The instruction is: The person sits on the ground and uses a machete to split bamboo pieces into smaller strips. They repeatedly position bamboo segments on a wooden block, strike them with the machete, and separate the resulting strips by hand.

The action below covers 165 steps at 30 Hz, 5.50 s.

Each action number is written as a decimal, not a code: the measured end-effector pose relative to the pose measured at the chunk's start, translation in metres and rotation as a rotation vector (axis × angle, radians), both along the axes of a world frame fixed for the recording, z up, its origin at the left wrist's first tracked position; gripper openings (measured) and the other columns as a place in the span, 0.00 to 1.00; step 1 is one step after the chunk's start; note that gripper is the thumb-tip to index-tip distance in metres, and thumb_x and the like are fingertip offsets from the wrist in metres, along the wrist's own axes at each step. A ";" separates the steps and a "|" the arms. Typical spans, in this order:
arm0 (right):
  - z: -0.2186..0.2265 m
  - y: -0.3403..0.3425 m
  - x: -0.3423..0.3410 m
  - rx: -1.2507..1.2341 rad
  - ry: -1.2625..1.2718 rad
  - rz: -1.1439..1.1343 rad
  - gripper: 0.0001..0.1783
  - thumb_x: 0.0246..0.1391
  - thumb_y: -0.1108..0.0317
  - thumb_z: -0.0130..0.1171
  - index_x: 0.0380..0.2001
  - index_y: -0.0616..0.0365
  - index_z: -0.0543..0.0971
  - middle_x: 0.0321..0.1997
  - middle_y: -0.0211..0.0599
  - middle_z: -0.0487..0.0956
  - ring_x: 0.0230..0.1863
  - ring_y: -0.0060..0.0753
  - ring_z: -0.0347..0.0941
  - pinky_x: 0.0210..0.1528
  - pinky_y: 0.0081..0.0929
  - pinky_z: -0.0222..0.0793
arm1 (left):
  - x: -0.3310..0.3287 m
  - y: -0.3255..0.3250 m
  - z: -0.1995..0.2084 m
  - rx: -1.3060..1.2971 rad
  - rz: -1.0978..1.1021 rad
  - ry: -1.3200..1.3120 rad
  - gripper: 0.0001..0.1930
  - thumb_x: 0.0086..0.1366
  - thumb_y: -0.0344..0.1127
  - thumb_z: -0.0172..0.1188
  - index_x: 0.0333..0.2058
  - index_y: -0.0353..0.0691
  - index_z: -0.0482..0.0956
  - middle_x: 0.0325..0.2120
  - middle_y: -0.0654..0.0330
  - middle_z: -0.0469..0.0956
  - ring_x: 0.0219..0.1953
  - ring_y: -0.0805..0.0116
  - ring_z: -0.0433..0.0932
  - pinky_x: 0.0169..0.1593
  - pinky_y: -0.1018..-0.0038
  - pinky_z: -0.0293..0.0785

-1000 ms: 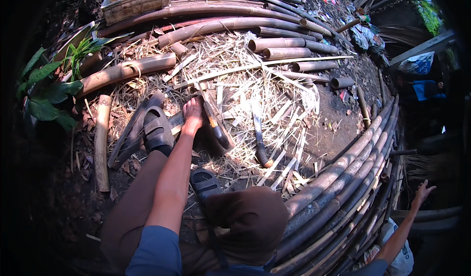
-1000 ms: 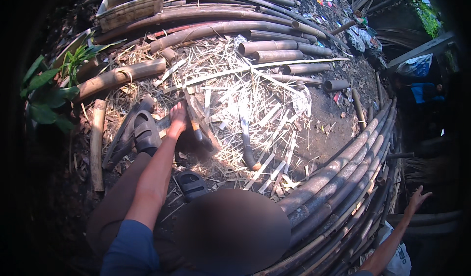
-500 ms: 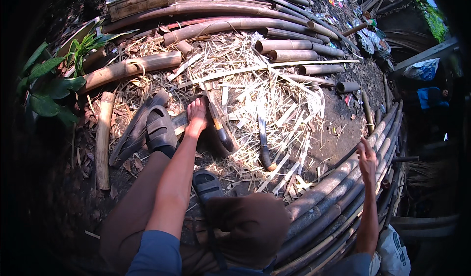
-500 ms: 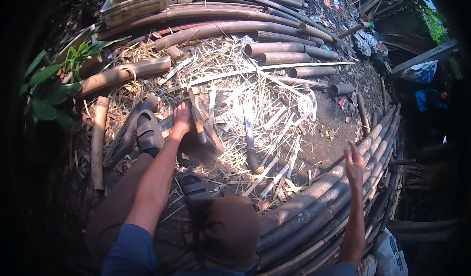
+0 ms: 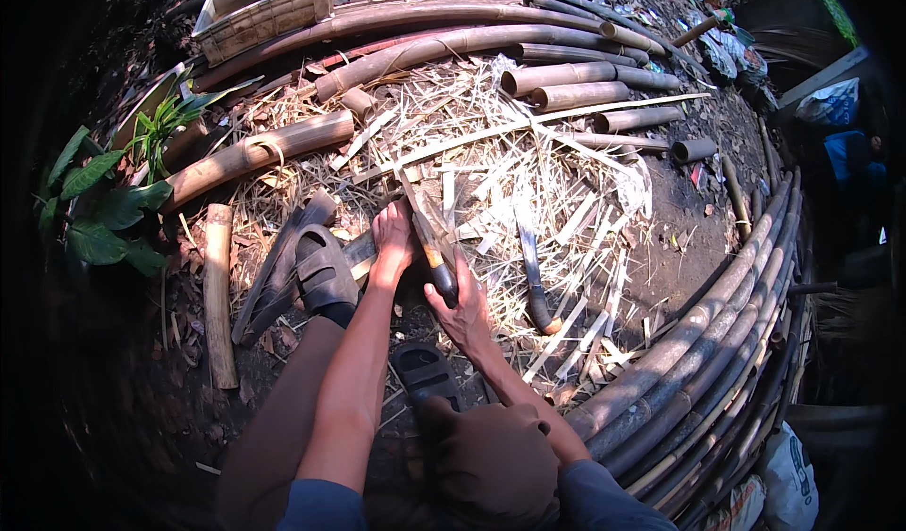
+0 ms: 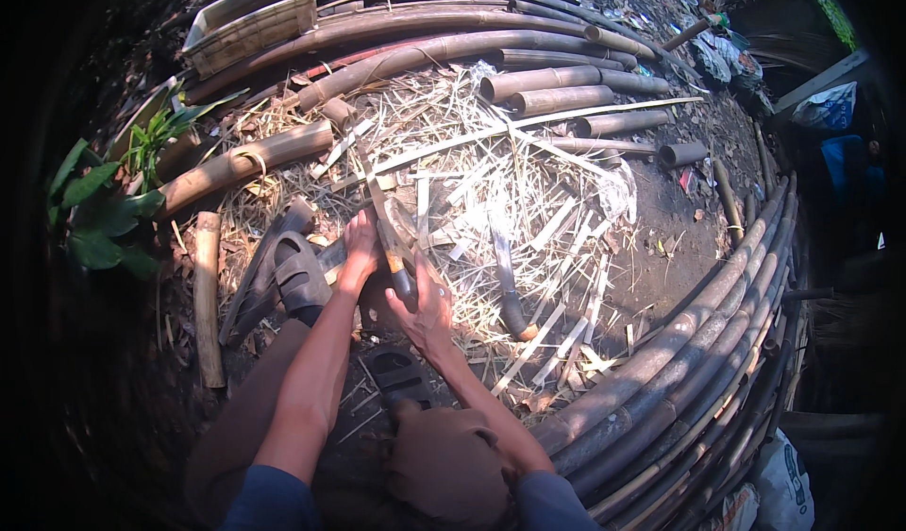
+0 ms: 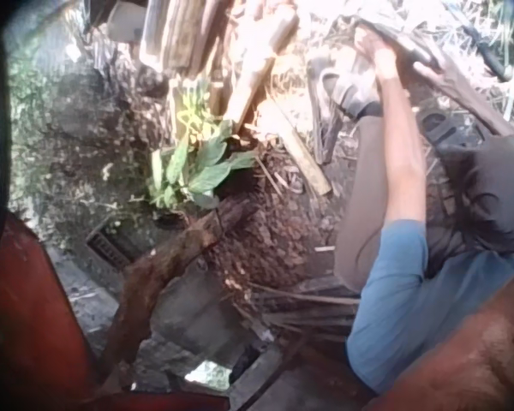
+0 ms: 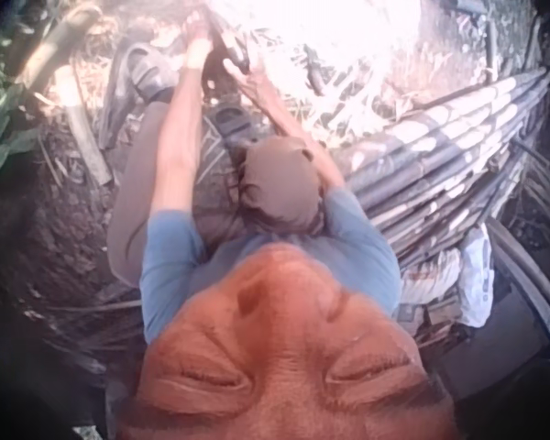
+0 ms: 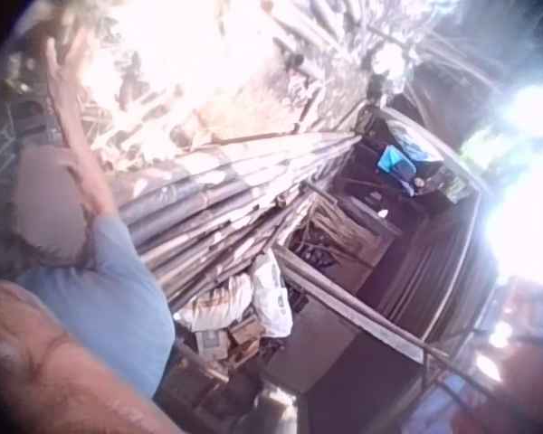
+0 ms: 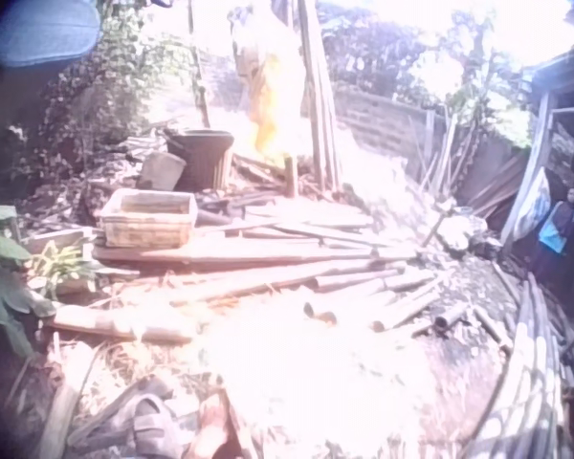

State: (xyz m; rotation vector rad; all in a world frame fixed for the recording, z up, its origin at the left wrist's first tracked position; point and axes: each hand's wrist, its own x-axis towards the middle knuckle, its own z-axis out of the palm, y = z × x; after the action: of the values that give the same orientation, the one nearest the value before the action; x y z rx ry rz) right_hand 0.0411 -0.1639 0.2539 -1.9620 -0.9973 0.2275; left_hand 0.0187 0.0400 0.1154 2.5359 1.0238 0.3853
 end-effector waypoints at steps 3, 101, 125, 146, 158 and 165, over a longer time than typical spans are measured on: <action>0.001 -0.004 0.020 -0.003 0.056 -0.052 0.43 0.52 0.51 0.62 0.66 0.59 0.60 0.43 0.53 0.79 0.38 0.48 0.78 0.41 0.35 0.73 | 0.031 -0.020 0.033 -0.167 -0.070 0.107 0.42 0.53 0.48 0.58 0.63 0.33 0.55 0.59 0.39 0.60 0.61 0.48 0.59 0.65 0.58 0.51; 0.103 -0.168 -0.034 -0.217 0.171 -0.011 0.34 0.50 0.65 0.62 0.63 0.47 0.68 0.36 0.46 0.83 0.28 0.46 0.81 0.31 0.33 0.77 | 0.038 -0.006 0.055 -0.084 -0.059 -0.019 0.37 0.44 0.53 0.70 0.47 0.35 0.66 0.44 0.44 0.74 0.48 0.44 0.74 0.50 0.55 0.71; 0.048 0.003 0.044 -0.216 0.074 -0.134 0.30 0.53 0.52 0.59 0.59 0.44 0.71 0.20 0.52 0.78 0.25 0.57 0.77 0.30 0.45 0.75 | 0.057 -0.016 0.056 -0.216 -0.103 -0.104 0.32 0.47 0.50 0.69 0.47 0.38 0.69 0.44 0.45 0.74 0.48 0.43 0.74 0.46 0.54 0.72; 0.066 -0.169 -0.020 -0.182 0.120 0.009 0.33 0.50 0.62 0.61 0.62 0.45 0.69 0.43 0.45 0.82 0.29 0.45 0.81 0.34 0.35 0.78 | 0.036 -0.008 0.052 -0.107 -0.066 -0.068 0.28 0.51 0.42 0.63 0.47 0.36 0.64 0.45 0.45 0.73 0.51 0.44 0.71 0.52 0.53 0.68; 0.062 -0.121 -0.011 -0.227 0.163 0.011 0.33 0.52 0.59 0.61 0.63 0.45 0.68 0.34 0.46 0.83 0.31 0.46 0.82 0.35 0.36 0.78 | 0.026 0.004 0.052 -0.106 0.009 -0.013 0.27 0.49 0.39 0.64 0.47 0.38 0.65 0.43 0.45 0.74 0.48 0.44 0.73 0.49 0.54 0.70; 0.044 -0.047 0.020 -0.310 0.138 -0.047 0.27 0.53 0.55 0.59 0.58 0.42 0.73 0.25 0.53 0.80 0.26 0.53 0.79 0.30 0.42 0.76 | 0.038 0.001 0.057 -0.114 -0.027 0.046 0.28 0.50 0.40 0.64 0.48 0.38 0.66 0.44 0.48 0.73 0.49 0.45 0.73 0.49 0.54 0.69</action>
State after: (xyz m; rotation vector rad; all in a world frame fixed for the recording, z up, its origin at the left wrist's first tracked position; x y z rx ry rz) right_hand 0.0612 -0.2114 0.2978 -2.2111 -0.8652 0.5097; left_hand 0.0568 0.0408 0.1720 2.4644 0.9977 0.2546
